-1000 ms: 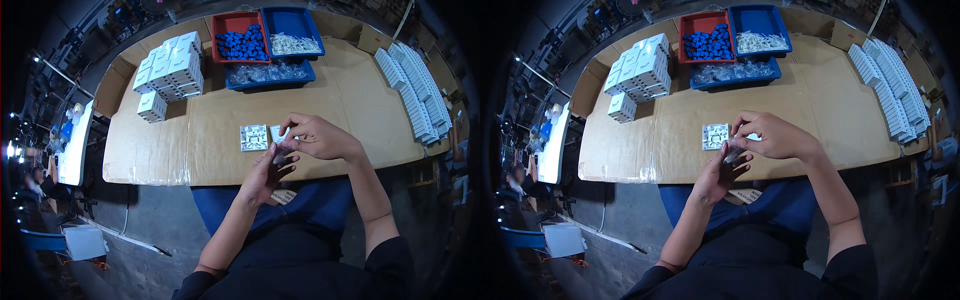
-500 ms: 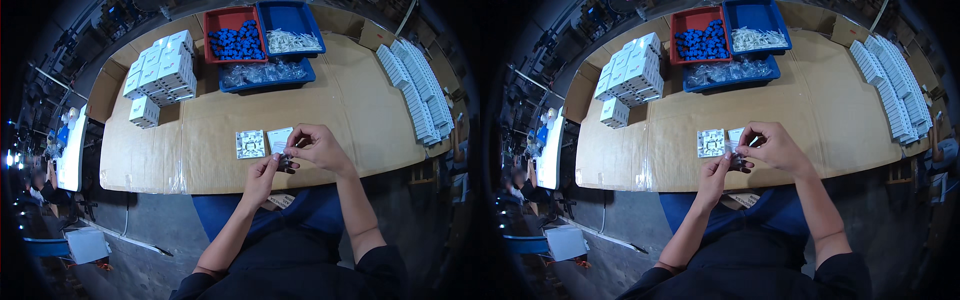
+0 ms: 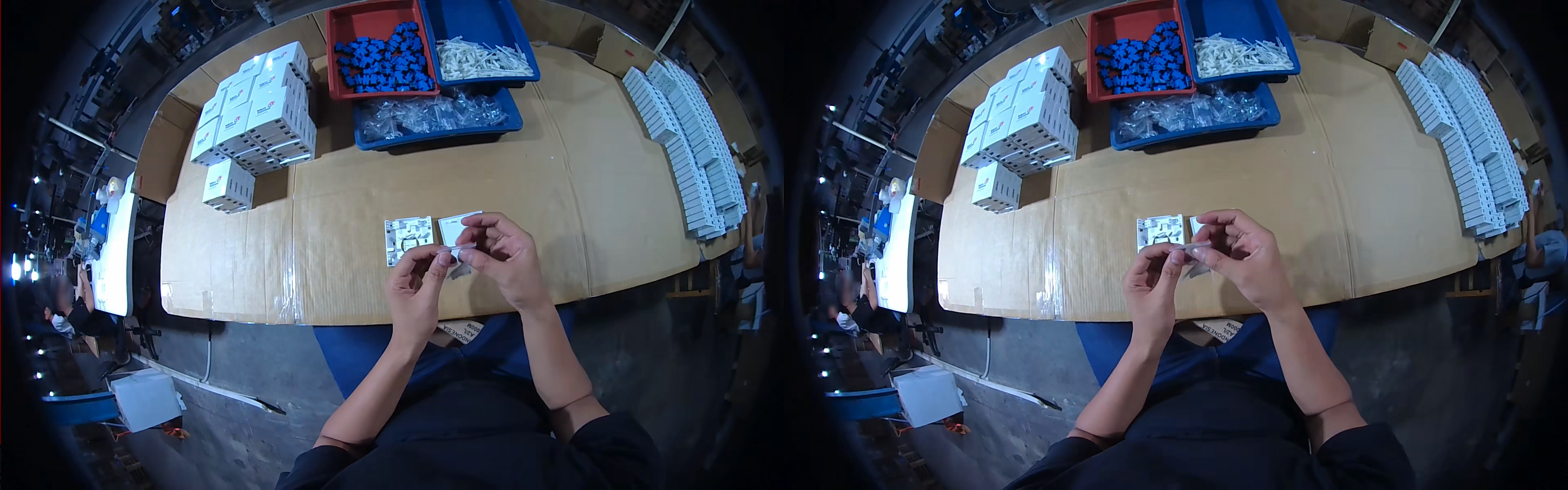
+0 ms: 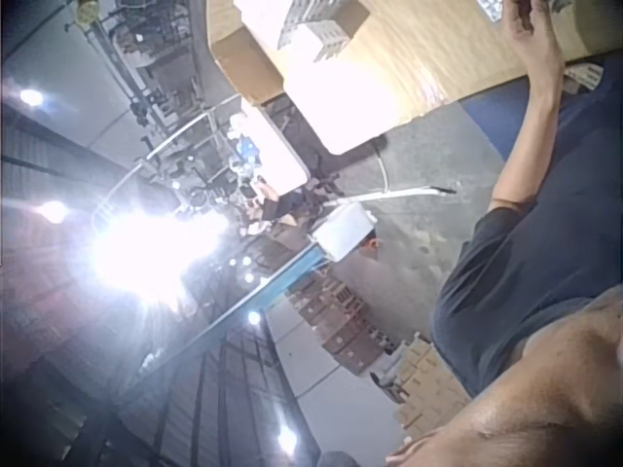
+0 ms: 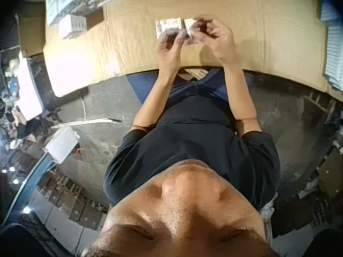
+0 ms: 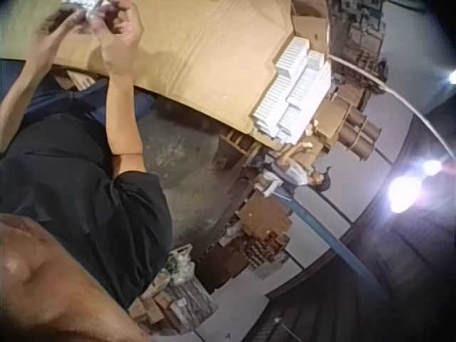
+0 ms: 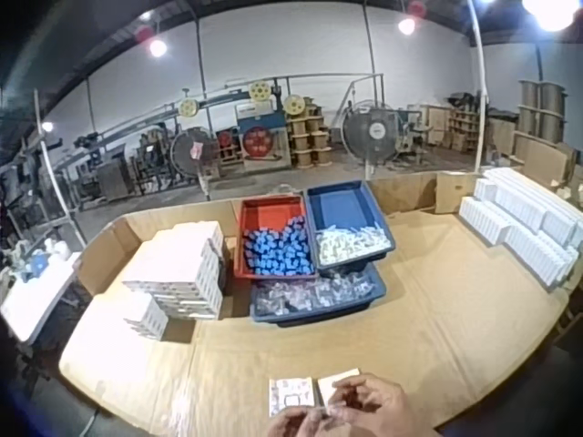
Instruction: Assembling small electronic or mechanical components into white cardboard boxes.
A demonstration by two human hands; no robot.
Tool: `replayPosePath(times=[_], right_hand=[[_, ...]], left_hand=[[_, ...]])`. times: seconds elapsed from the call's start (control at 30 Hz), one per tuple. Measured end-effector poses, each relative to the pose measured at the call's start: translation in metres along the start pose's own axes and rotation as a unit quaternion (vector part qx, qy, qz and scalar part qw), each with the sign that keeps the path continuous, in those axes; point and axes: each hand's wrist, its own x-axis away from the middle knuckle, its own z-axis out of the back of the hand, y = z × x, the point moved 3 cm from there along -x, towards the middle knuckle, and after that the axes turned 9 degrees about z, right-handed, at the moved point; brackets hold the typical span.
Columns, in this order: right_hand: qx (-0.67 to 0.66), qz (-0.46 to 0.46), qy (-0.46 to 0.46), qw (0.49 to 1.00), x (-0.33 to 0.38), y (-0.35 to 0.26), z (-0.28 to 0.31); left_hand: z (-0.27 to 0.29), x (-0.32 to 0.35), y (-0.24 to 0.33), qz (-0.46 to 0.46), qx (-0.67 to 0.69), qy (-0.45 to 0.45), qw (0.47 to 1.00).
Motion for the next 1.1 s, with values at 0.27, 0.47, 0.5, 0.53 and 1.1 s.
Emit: replayPosePath(times=[0.27,0.47,0.5,0.53,1.1], right_hand=[[-0.048,-0.016,0.031,0.998,0.005,0.026,0.006],[-0.031,0.0,0.039,0.999,0.003,0.03,0.005],[-0.012,0.021,0.033,0.999,0.003,0.029,0.005],[0.007,0.041,0.027,0.999,0.004,0.029,0.004],[-0.03,0.043,-0.018,0.998,0.008,0.031,-0.009]], left_hand=[[0.001,-0.006,0.001,0.033,0.026,0.008,0.999],[0.005,-0.008,-0.001,0.035,0.002,0.025,0.999],[0.005,-0.008,-0.002,0.036,0.002,0.025,0.999],[0.006,-0.009,-0.003,0.036,-0.01,0.021,0.999],[0.011,-0.007,-0.003,0.028,-0.03,-0.008,0.999]])
